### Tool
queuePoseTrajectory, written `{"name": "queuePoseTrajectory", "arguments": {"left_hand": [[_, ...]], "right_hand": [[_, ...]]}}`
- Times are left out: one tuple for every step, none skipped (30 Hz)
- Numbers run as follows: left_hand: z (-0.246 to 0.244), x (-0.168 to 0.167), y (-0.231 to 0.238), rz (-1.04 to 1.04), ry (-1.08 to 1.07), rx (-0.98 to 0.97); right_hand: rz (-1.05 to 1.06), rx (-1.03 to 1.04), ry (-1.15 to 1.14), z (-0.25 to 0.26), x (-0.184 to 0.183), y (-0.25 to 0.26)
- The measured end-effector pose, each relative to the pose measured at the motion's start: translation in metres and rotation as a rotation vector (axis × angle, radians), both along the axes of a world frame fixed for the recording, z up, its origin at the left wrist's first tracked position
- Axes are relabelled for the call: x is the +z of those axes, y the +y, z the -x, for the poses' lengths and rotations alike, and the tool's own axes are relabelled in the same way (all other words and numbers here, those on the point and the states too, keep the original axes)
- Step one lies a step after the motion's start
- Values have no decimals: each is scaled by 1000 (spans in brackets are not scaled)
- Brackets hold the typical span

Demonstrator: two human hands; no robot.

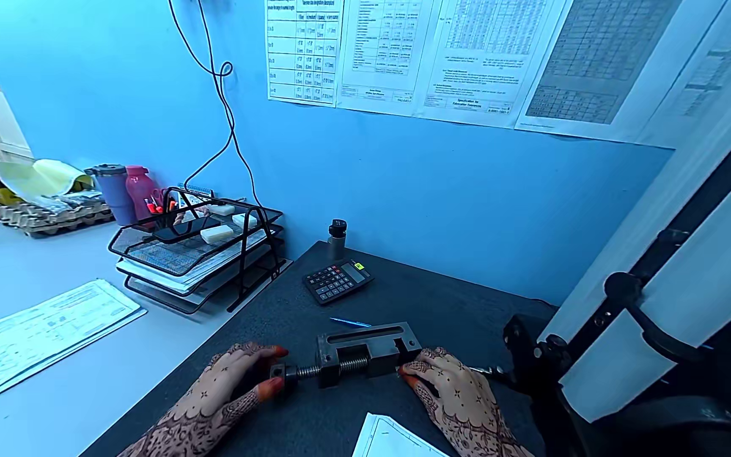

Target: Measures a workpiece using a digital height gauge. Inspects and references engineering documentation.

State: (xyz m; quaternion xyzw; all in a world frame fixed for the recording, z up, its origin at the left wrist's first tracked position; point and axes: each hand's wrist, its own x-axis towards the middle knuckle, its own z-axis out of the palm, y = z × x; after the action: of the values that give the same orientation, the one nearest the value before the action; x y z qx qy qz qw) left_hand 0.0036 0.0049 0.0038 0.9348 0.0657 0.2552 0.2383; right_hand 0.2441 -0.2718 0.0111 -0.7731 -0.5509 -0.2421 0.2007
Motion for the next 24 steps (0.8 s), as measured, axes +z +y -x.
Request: {"name": "queuePoseTrajectory", "arguments": {"left_hand": [[0, 0, 0, -29, 12, 1], [0, -2, 0, -94, -18, 6], [0, -5, 0, -165, -56, 9], [0, -5, 0, -218, -74, 9], [0, -4, 0, -230, -72, 14], [0, -2, -2, -198, -35, 16], [1, -1, -2, -145, 15, 10], [0, -2, -1, -122, 24, 9], [-1, -5, 0, -128, -11, 9], [-2, -6, 1, -146, -43, 10], [-2, -6, 2, -171, -80, 6], [-1, -6, 1, -197, -101, 4], [-1, -5, -1, -203, -104, 3], [0, -3, -3, -179, -74, 3], [1, -1, -4, -127, -15, -2], [1, -1, -4, -92, 28, -2], [0, -2, -3, -103, 25, 4], [0, -3, -3, -143, 1, 13], [-1, -3, -3, -187, -24, 15], [-1, -3, -3, -233, -47, 26], [0, -2, -5, -245, -54, 36], [1, 0, -7, -224, -32, 46], [2, 2, -8, -175, 15, 51], [2, 2, -8, -136, 63, 53]], "right_hand": [[-2, -2, -8, 0, -1, 0], [-8, -4, -17, 0, -2, 0], [-12, -3, -19, 0, -2, 1], [-11, -5, -10, 0, -1, 1], [0, -9, 11, 2, 1, 0], [37, -19, 56, 6, 7, -1], [104, -29, 147, 12, 16, -3], [105, -28, 146, 13, 16, -3], [48, -13, 86, 9, 10, -2], [-20, 2, 14, 3, 2, 1], [-29, 1, 9, 2, 2, 2], [40, -25, 84, 8, 11, 0], [169, -58, 252, 20, 31, -2], [243, -82, 342, 26, 43, -2], [269, -91, 380, 29, 48, -2], [257, -87, 375, 29, 47, -2], [242, -79, 365, 28, 45, -2], [215, -69, 338, 25, 40, -2], [168, -58, 276, 20, 32, -2], [95, -47, 163, 13, 20, -1], [104, -52, 175, 14, 21, -1], [194, -68, 311, 22, 35, -3], [242, -77, 368, 25, 42, -3], [238, -77, 357, 24, 41, -3]]}}
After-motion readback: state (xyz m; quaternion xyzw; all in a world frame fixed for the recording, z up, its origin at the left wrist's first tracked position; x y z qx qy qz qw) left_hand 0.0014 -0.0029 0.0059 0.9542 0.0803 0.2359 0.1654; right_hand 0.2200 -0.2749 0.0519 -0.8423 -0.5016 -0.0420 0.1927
